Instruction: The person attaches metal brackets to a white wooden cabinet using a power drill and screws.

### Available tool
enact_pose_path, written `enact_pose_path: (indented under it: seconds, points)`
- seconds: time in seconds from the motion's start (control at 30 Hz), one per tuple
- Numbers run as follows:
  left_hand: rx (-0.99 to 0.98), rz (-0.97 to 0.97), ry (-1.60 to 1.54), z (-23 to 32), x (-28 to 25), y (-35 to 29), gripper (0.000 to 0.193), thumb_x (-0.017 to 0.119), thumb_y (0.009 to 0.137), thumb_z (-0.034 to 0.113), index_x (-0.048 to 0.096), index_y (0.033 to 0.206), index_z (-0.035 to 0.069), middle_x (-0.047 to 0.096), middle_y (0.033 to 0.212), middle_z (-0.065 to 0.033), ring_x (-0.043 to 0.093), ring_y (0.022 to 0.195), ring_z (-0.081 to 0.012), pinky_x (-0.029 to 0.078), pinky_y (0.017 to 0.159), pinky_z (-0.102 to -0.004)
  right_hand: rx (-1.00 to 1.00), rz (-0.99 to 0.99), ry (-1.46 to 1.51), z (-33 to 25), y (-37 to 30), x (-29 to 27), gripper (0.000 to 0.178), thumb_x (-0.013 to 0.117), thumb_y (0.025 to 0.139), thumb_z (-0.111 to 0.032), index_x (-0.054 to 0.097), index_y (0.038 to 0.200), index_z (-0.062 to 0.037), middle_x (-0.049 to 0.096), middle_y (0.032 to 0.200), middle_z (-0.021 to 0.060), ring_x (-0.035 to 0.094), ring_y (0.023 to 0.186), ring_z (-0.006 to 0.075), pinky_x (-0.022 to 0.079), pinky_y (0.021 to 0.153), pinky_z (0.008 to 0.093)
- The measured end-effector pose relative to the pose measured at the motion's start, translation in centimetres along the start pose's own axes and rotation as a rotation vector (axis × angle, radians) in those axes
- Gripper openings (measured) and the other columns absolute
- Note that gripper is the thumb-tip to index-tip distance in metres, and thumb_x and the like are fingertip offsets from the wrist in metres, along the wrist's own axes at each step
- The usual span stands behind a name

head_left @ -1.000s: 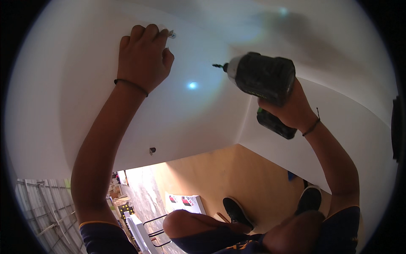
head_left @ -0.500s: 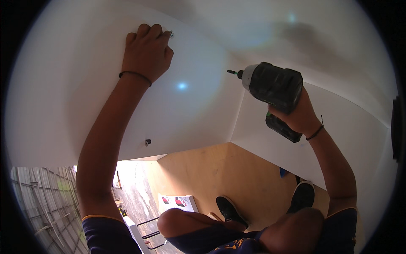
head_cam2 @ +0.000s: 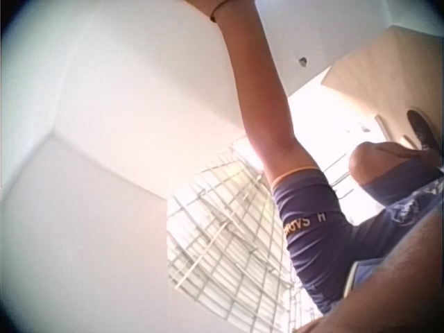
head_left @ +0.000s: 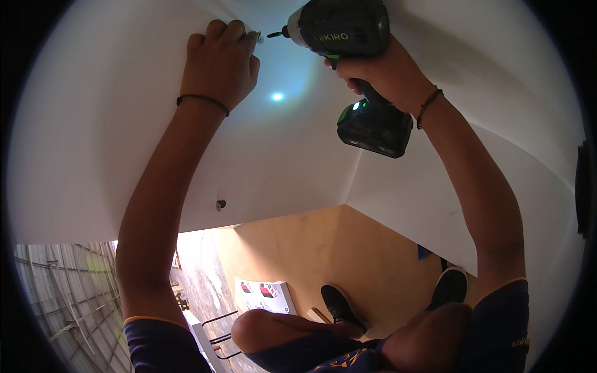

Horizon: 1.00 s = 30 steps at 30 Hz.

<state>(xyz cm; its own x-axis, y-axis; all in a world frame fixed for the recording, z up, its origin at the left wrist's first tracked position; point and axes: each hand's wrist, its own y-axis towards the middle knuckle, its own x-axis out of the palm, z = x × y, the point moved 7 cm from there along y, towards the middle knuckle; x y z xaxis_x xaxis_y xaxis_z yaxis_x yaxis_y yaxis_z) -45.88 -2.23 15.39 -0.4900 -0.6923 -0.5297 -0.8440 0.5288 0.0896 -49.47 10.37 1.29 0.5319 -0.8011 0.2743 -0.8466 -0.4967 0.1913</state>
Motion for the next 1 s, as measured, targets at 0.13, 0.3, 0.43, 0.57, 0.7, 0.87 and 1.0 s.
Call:
enact_pose_path:
  seconds: [0.13, 0.3, 0.43, 0.57, 0.7, 0.87, 1.0]
  points:
    - [0.005, 0.021, 0.019, 0.1, -0.1, 0.0, 0.025, 0.066, 0.076, 0.016, 0.07, 0.1, 0.014, 0.06, 0.095, 0.0028, 0.054, 0.093, -0.0155, 0.042, 0.076, -0.0357, 0.024, 0.0, -0.008, 0.7, 0.3, 0.8, 0.02, 0.064, 0.071, -0.012, 0.065, 0.088, -0.0021, 0.059, 0.066, 0.0019, 0.053, 0.055, 0.0097, 0.046, 0.053, 0.0267]
    - [-0.002, 0.029, -0.013, 0.0, -0.2, 0.0, 0.027, 0.063, 0.076, 0.014, 0.07, 0.102, 0.013, 0.058, 0.092, 0.0011, 0.054, 0.094, -0.0173, 0.041, 0.077, -0.0366, 0.014, 0.035, -0.012, 0.9, 0.5, 1.3, 0.02, 0.066, 0.072, -0.014, 0.067, 0.088, -0.0024, 0.06, 0.067, 0.002, 0.055, 0.057, 0.0099, 0.048, 0.054, 0.0261]
    - [-0.002, 0.002, -0.03, 0.4, -0.5, 0.2, 0.028, 0.062, 0.076, 0.012, 0.07, 0.103, 0.013, 0.058, 0.09, 0.0003, 0.054, 0.093, -0.0182, 0.041, 0.078, -0.0369, -0.017, 0.049, 0.031, 0.3, 0.3, 1.5, 0.021, 0.067, 0.072, -0.014, 0.068, 0.09, -0.0027, 0.061, 0.068, 0.0021, 0.056, 0.058, 0.01, 0.049, 0.055, 0.0262]
    - [0.004, 0.028, -0.038, 0.3, -0.5, 0.1, 0.028, 0.062, 0.076, 0.012, 0.071, 0.103, 0.014, 0.059, 0.091, 0.0003, 0.054, 0.094, -0.018, 0.041, 0.078, -0.0369, -0.022, 0.04, 0.013, 0.4, 0.7, 1.7, 0.022, 0.067, 0.073, -0.014, 0.068, 0.092, -0.0031, 0.061, 0.068, 0.0023, 0.057, 0.058, 0.0101, 0.049, 0.055, 0.0264]
    - [0.004, 0.025, -0.035, 0.3, -0.5, 0.0, 0.028, 0.062, 0.077, 0.012, 0.071, 0.103, 0.014, 0.059, 0.091, 0.0001, 0.054, 0.093, -0.0181, 0.042, 0.078, -0.0368, -0.009, 0.032, -0.019, 0.1, 0.6, 1.7, 0.02, 0.068, 0.074, -0.016, 0.067, 0.089, -0.0029, 0.06, 0.067, 0.0024, 0.056, 0.057, 0.0106, 0.048, 0.055, 0.0268]
    - [-0.015, -0.02, -0.017, 0.3, -0.4, 0.3, 0.028, 0.062, 0.077, 0.012, 0.07, 0.103, 0.014, 0.06, 0.091, -0.0001, 0.055, 0.093, -0.0186, 0.042, 0.078, -0.0369, 0.031, -0.001, -0.085, -0.5, 1.3, 1.3, 0.018, 0.067, 0.074, -0.016, 0.065, 0.085, -0.002, 0.059, 0.066, 0.0023, 0.054, 0.055, 0.0108, 0.047, 0.054, 0.0269]
    - [-0.01, -0.013, 0.012, 0.4, -0.3, 0.2, 0.027, 0.061, 0.077, 0.013, 0.07, 0.103, 0.014, 0.06, 0.091, 0.0002, 0.055, 0.093, -0.0184, 0.043, 0.079, -0.0373, 0.008, -0.049, -0.071, -1.3, 1.2, 1.5, 0.016, 0.067, 0.073, -0.013, 0.063, 0.083, -0.002, 0.06, 0.067, 0.0032, 0.055, 0.056, 0.0117, 0.048, 0.055, 0.028]
